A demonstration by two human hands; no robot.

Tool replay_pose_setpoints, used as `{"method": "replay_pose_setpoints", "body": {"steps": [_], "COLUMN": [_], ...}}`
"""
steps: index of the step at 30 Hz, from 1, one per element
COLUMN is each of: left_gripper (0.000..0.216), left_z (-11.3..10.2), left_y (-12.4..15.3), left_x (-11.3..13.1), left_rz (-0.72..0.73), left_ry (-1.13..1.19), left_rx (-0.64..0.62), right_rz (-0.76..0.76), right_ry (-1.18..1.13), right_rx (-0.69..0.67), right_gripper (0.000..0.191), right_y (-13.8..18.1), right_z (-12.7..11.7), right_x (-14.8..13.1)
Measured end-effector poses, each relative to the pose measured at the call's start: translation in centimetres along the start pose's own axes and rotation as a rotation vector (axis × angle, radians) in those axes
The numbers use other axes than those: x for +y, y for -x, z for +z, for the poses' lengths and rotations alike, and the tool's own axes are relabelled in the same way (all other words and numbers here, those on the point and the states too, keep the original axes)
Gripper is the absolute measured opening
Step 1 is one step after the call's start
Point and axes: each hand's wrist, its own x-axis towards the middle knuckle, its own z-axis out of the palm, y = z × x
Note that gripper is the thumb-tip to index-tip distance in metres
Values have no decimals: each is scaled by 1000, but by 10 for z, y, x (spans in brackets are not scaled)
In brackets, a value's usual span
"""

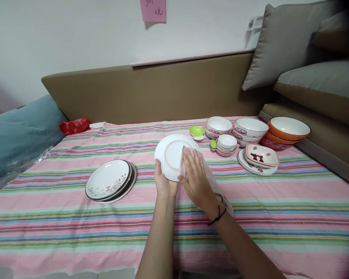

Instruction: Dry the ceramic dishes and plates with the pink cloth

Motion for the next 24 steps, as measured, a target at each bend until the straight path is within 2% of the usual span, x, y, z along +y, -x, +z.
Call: {"method": "replay_pose_setpoints", "body": {"steps": [3, 5, 6, 8, 10, 13, 17, 21, 24], "left_gripper": [56, 57, 57, 54, 51, 51, 51, 53, 56], "left_z": [-1, 0, 1, 2, 3, 3, 3, 2, 2], "left_y": [0, 0, 0, 1, 2, 3, 4, 5, 5], "left_x": [6, 10, 12, 15, 14, 11, 6, 5, 6], "left_rz": [-57, -64, -45, 17, 60, 53, 34, 28, 23], "left_ry": [26, 46, 59, 82, 81, 54, 20, -15, -20], "left_rx": [46, 96, 108, 95, 58, 20, 21, -8, -26], "right_rz": [-173, -241, -244, -188, -66, 124, 180, 222, 250], "right_ry": [-14, -11, -4, 14, 18, -16, -74, -115, -97], "right_rx": [-176, -197, -165, -59, 45, 128, 138, 72, 93], "right_gripper": [59, 56, 56, 58, 61, 67, 69, 73, 69], "right_y": [5, 11, 13, 14, 10, 2, 10, 30, 35], "right_z": [-7, -10, -11, -10, -7, -3, 0, 7, 13], "right_x": [-3, -4, -4, -2, 2, 8, 4, -13, -23]}}
